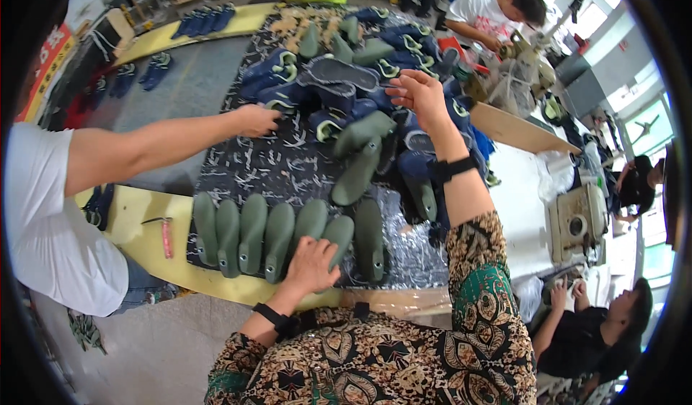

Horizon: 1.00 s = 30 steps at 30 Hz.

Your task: Organizing and grouping green shoe molds with a yellow cord in a manufacturing facility.

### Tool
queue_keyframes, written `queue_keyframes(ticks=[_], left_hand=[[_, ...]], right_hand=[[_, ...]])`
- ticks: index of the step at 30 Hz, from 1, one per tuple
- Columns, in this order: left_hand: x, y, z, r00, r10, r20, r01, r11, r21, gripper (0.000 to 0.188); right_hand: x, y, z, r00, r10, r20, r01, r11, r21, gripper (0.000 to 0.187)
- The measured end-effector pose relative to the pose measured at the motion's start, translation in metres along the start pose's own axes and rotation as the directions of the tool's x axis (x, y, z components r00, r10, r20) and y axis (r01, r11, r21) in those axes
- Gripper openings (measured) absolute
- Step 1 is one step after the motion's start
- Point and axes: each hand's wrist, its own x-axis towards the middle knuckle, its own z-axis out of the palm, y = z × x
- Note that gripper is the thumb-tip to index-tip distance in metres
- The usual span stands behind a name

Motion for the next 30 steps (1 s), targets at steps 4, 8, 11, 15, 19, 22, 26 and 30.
queue_keyframes(ticks=[4,8,11,15,19,22,26,30], left_hand=[[0.004,0.001,0.005,1.000,0.028,-0.001,-0.028,1.000,-0.011,0.040],[0.001,0.001,0.004,1.000,0.018,0.010,-0.018,0.999,-0.028,0.039],[0.003,0.002,0.007,1.000,0.008,-0.008,-0.008,1.000,-0.026,0.039],[0.005,0.007,0.005,0.998,0.048,-0.044,-0.049,0.999,-0.017,0.040],[-0.003,0.005,0.009,0.999,0.014,-0.030,-0.015,0.999,-0.032,0.040],[-0.002,0.006,0.010,0.999,0.025,-0.044,-0.026,0.999,-0.019,0.040],[-0.002,0.005,0.008,0.998,0.037,-0.046,-0.037,0.999,0.001,0.039],[0.000,0.002,0.010,0.996,0.049,-0.073,-0.049,0.999,-0.002,0.039]], right_hand=[[-0.068,-0.001,-0.058,0.985,-0.118,-0.124,0.054,0.901,-0.430,0.020],[-0.133,0.031,-0.112,0.978,0.068,-0.198,-0.179,0.763,-0.622,0.019],[-0.187,0.112,-0.129,0.992,-0.122,-0.034,-0.009,0.199,-0.980,0.029],[-0.194,0.143,-0.129,0.945,-0.328,-0.004,-0.011,-0.018,-1.000,0.035],[-0.203,0.141,-0.106,0.991,-0.132,-0.033,-0.028,0.042,-0.999,0.028],[-0.245,0.148,-0.080,0.998,-0.050,-0.032,-0.023,0.172,-0.985,0.035],[-0.281,0.142,-0.057,0.997,0.025,-0.076,-0.080,0.217,-0.973,0.042],[-0.295,0.136,-0.058,0.989,0.144,-0.045,-0.076,0.220,-0.973,0.042]])
